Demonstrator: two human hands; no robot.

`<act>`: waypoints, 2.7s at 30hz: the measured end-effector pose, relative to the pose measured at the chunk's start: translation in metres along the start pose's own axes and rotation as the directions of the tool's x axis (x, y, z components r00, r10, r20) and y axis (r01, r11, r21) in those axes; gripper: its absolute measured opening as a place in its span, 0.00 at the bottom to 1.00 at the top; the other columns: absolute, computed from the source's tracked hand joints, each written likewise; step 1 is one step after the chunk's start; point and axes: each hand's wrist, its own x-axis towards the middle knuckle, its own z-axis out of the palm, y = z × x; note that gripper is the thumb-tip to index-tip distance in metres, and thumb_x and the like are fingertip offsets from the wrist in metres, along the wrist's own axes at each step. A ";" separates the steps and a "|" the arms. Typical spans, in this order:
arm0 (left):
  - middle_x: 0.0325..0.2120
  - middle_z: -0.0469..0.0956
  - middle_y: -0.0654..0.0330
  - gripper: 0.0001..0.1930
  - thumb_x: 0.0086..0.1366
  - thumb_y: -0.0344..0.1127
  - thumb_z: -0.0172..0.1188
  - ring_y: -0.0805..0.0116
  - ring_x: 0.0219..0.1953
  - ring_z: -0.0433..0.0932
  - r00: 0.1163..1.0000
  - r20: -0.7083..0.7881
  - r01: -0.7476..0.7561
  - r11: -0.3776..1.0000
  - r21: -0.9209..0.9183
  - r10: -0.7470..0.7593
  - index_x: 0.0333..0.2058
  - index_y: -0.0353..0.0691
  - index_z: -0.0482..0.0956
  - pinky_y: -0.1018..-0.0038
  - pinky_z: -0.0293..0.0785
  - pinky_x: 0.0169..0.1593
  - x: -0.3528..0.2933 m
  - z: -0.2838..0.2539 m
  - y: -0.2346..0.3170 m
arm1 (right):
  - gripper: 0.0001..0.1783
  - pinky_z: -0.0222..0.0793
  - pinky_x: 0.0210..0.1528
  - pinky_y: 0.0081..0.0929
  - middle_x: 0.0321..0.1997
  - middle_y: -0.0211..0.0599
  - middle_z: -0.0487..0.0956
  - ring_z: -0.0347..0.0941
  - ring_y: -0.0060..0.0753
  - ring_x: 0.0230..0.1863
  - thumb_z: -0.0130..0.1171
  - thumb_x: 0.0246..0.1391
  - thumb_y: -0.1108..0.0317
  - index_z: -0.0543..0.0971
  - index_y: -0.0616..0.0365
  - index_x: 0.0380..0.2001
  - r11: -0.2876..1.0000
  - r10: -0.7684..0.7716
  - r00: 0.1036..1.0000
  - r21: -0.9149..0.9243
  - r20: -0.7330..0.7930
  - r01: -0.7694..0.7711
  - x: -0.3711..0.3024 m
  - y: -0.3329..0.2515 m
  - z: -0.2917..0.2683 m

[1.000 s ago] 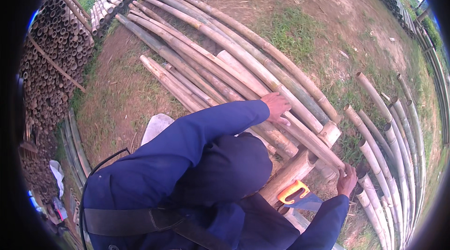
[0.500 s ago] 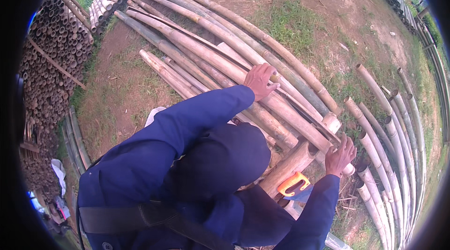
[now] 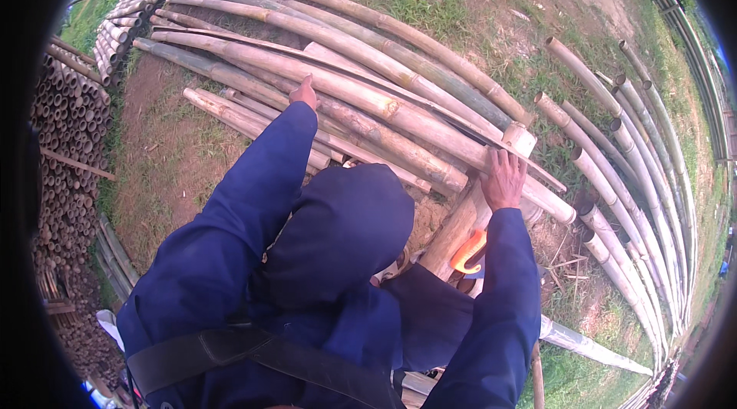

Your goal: The person repeatedly selects bamboo poles from a pile, positions them on a wooden support, and cuts them to length using a hand saw. After each cut, the person sets the saw aside and moves the cut pieces before selecting another pole.

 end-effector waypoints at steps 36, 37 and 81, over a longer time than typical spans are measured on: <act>0.48 0.80 0.55 0.31 0.67 0.50 0.67 0.62 0.53 0.81 -0.011 0.509 -0.308 0.482 -0.821 0.861 0.62 0.42 0.69 0.57 0.76 0.59 -0.316 -0.010 0.563 | 0.37 0.74 0.46 0.45 0.43 0.45 0.77 0.77 0.52 0.45 0.74 0.47 0.50 0.76 0.62 0.55 0.848 0.236 0.838 0.525 -0.493 0.070 -0.023 -0.048 -0.232; 0.44 0.82 0.55 0.31 0.67 0.51 0.67 0.63 0.46 0.83 0.004 0.557 -0.305 0.531 -0.790 0.831 0.62 0.44 0.72 0.62 0.81 0.54 -0.328 -0.007 0.581 | 0.37 0.74 0.47 0.45 0.43 0.45 0.77 0.77 0.53 0.45 0.74 0.48 0.50 0.76 0.62 0.54 0.829 0.240 0.824 0.550 -0.514 0.101 -0.017 -0.055 -0.236; 0.54 0.76 0.43 0.46 0.50 0.26 0.70 0.41 0.55 0.77 -0.437 0.613 -0.890 -0.415 -0.189 0.658 0.70 0.44 0.61 0.56 0.75 0.56 -0.249 -0.071 0.339 | 0.68 0.69 0.63 0.58 0.72 0.62 0.61 0.71 0.59 0.64 0.60 0.51 0.22 0.42 0.52 0.78 -0.484 0.724 0.668 0.563 -0.172 0.670 0.098 0.000 -0.411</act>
